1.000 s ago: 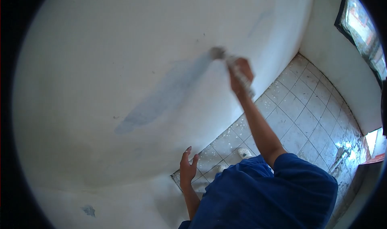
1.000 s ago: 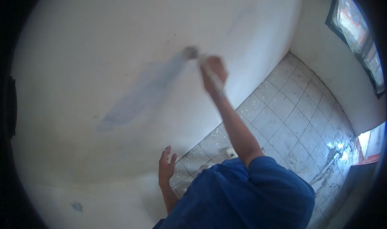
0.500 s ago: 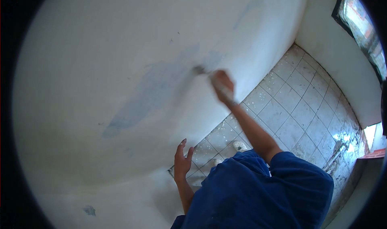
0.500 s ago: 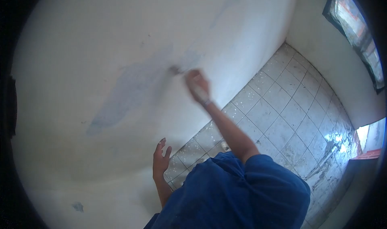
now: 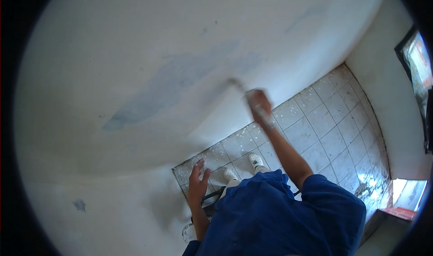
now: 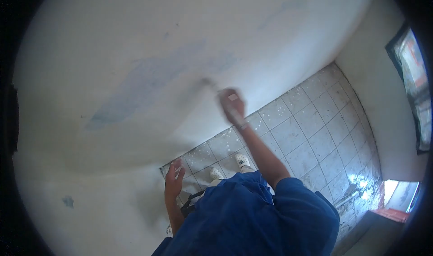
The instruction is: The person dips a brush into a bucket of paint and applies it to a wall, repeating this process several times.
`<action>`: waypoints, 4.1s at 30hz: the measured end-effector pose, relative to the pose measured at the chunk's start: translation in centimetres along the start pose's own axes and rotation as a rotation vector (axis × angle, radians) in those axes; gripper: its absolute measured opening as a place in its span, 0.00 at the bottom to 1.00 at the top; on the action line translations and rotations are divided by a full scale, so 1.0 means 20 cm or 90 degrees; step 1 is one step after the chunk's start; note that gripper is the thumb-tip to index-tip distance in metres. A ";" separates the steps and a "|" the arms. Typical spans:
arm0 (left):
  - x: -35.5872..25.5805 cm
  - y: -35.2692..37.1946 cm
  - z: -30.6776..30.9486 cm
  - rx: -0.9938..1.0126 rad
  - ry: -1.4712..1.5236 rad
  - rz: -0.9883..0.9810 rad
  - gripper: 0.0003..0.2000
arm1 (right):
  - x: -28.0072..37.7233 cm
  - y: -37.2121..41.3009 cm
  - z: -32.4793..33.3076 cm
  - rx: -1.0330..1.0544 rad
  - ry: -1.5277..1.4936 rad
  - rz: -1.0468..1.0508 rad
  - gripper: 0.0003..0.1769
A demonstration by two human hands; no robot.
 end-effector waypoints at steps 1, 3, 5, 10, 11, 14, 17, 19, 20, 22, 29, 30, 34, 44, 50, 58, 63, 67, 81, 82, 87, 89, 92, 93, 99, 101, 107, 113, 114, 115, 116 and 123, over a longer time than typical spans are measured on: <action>0.04 0.06 0.02 -0.027 0.024 0.013 0.23 | -0.06 -0.15 0.11 -0.073 0.124 -0.076 0.11; 0.15 0.20 0.05 -0.071 0.054 0.046 0.23 | -0.46 -0.41 0.28 -0.313 0.127 0.194 0.10; 0.30 0.32 0.07 -0.110 0.054 0.081 0.23 | -0.49 -0.47 0.40 -0.379 0.130 0.039 0.15; 0.39 0.61 0.03 -0.227 0.007 0.098 0.23 | -0.20 -0.03 0.22 -0.054 -0.251 -0.122 0.22; 0.39 0.66 0.04 -0.241 -0.010 0.114 0.23 | -0.18 0.13 0.13 0.018 -0.259 -0.194 0.24; 0.45 0.85 0.09 -0.342 -0.060 0.154 0.23 | -0.07 0.62 -0.16 0.295 -0.239 -0.306 0.26; 0.61 1.09 0.11 -0.455 -0.037 0.171 0.22 | 0.31 1.11 -0.34 0.656 -0.205 -0.249 0.24; 0.73 1.24 0.10 -0.534 -0.018 0.205 0.21 | 0.51 1.38 -0.44 0.859 -0.169 -0.168 0.21; 0.77 1.33 0.08 -0.569 -0.012 0.217 0.21 | 0.58 1.49 -0.49 0.928 -0.138 -0.142 0.21; 0.87 1.53 0.02 -0.654 0.018 0.266 0.20 | 0.69 1.75 -0.56 1.058 -0.077 -0.089 0.20; 1.31 1.96 -0.20 -0.868 0.078 0.466 0.23 | 0.75 2.65 -0.87 1.301 -0.086 0.281 0.18; 1.36 1.98 -0.23 -0.880 0.081 0.488 0.23 | 0.69 2.78 -0.89 1.336 -0.108 0.328 0.18; 1.51 2.05 -0.30 -0.904 0.116 0.547 0.25 | 0.46 3.23 -0.94 1.391 -0.122 0.527 0.19; 1.56 2.06 -0.33 -0.900 0.242 0.560 0.27 | -0.11 3.65 -1.05 1.423 0.248 0.461 0.21; 1.56 2.08 -0.33 -0.879 0.237 0.538 0.26 | -0.09 3.63 -1.06 1.447 0.236 0.495 0.22; 1.55 2.10 -0.32 -0.819 0.299 0.512 0.27 | 0.31 3.37 -0.84 1.387 -0.107 0.394 0.17; 1.56 2.10 -0.32 -0.744 0.225 0.529 0.26 | 0.32 3.10 -0.61 1.302 0.019 0.629 0.14; 1.56 2.10 -0.30 -0.693 0.216 0.533 0.26 | 0.27 3.07 -0.59 1.195 -0.011 0.475 0.14; 1.55 1.97 -0.01 -0.488 0.046 0.458 0.27 | 0.77 2.67 -0.64 1.020 -0.325 -0.802 0.17; 1.53 1.91 0.05 -0.467 0.027 0.424 0.27 | 0.83 2.59 -0.63 1.007 -0.369 -0.809 0.15; 1.35 1.51 0.29 -0.316 -0.057 0.279 0.27 | 0.95 2.11 -0.58 0.849 -0.598 -0.773 0.15; 1.29 1.28 0.34 -0.259 -0.099 0.207 0.27 | 0.99 1.83 -0.53 0.738 -0.683 -0.716 0.16; 1.14 0.99 0.35 -0.187 -0.162 0.138 0.26 | 0.97 1.34 -0.34 0.547 -0.766 -0.604 0.21; 1.04 0.89 0.34 -0.156 -0.149 0.114 0.26 | 0.89 1.19 -0.27 0.452 -0.756 -0.544 0.23; 0.49 0.35 0.09 -0.054 -0.040 0.040 0.26 | 0.51 0.36 0.30 0.002 -0.514 -0.207 0.19; 0.39 0.13 -0.06 -0.024 -0.014 0.009 0.26 | 0.38 0.17 0.43 -0.063 -0.450 -0.133 0.16; -0.02 -0.22 -0.36 0.051 0.001 -0.103 0.24 | 0.17 -0.04 0.50 -0.147 -0.160 0.123 0.12; -0.44 -0.17 -0.49 -0.014 -0.142 -0.298 0.20 | 0.31 0.07 0.55 -0.046 -0.086 0.193 0.13; -0.48 -0.19 -0.51 -0.018 -0.154 -0.319 0.19 | 0.31 0.06 0.54 -0.029 -0.073 0.220 0.12; -0.53 -0.22 -0.54 -0.016 -0.147 -0.318 0.18 | 0.32 0.04 0.53 -0.014 -0.059 0.245 0.12; -0.56 -0.25 -0.56 -0.013 -0.138 -0.317 0.18 | 0.31 0.02 0.52 0.001 -0.042 0.270 0.11; -0.56 -0.41 -0.57 0.054 -0.104 -0.279 0.17 | 0.16 -0.21 0.52 -0.196 0.016 0.177 0.08</action>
Point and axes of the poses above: each hand's wrist, its own y-axis away from the middle knuckle, its own z-axis out of the back of the hand, x = y × z, the point moved 1 cm from there along -y, towards the middle knuckle, and after that the axes turned 10 degrees about y, right-handed, at the moved point
